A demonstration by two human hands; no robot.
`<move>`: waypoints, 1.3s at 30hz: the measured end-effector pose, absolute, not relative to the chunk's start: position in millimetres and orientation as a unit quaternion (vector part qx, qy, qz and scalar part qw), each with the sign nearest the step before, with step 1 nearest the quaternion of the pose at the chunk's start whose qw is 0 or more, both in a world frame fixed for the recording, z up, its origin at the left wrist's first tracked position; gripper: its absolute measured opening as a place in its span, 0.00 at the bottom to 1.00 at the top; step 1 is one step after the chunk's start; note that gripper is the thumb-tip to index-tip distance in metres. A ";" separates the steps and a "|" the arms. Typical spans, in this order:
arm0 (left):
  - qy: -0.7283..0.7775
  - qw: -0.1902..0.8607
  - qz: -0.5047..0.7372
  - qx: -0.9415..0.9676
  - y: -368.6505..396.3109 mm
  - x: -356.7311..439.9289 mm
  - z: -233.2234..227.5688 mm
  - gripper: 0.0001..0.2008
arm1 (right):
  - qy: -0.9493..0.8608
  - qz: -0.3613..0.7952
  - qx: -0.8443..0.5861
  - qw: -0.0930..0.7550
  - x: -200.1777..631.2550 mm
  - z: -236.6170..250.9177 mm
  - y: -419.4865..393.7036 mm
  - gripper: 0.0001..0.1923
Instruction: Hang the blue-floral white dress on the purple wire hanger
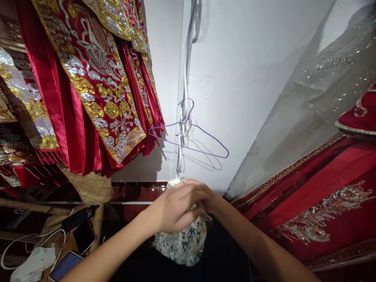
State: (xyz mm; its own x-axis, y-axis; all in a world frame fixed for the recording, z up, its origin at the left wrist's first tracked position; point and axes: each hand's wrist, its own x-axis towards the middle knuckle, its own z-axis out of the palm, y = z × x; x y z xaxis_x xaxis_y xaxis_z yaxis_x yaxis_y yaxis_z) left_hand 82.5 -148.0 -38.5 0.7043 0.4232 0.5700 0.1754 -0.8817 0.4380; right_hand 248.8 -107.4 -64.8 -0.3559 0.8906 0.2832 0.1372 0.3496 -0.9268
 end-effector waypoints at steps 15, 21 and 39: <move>0.390 0.427 0.321 0.750 -80.7 49.6 -110.5 0.27 | -0.809 0.220 -0.421 0.347 288.7 3.1 -56.2 0.25; 0.503 0.184 0.208 0.818 -65.0 27.4 -79.1 0.21 | -0.760 0.185 -0.491 0.383 301.4 -58.3 28.6 0.39; 0.540 -0.048 0.252 0.802 -23.7 8.0 -18.5 0.06 | -0.749 0.038 -0.555 0.361 366.0 -35.0 -25.2 0.15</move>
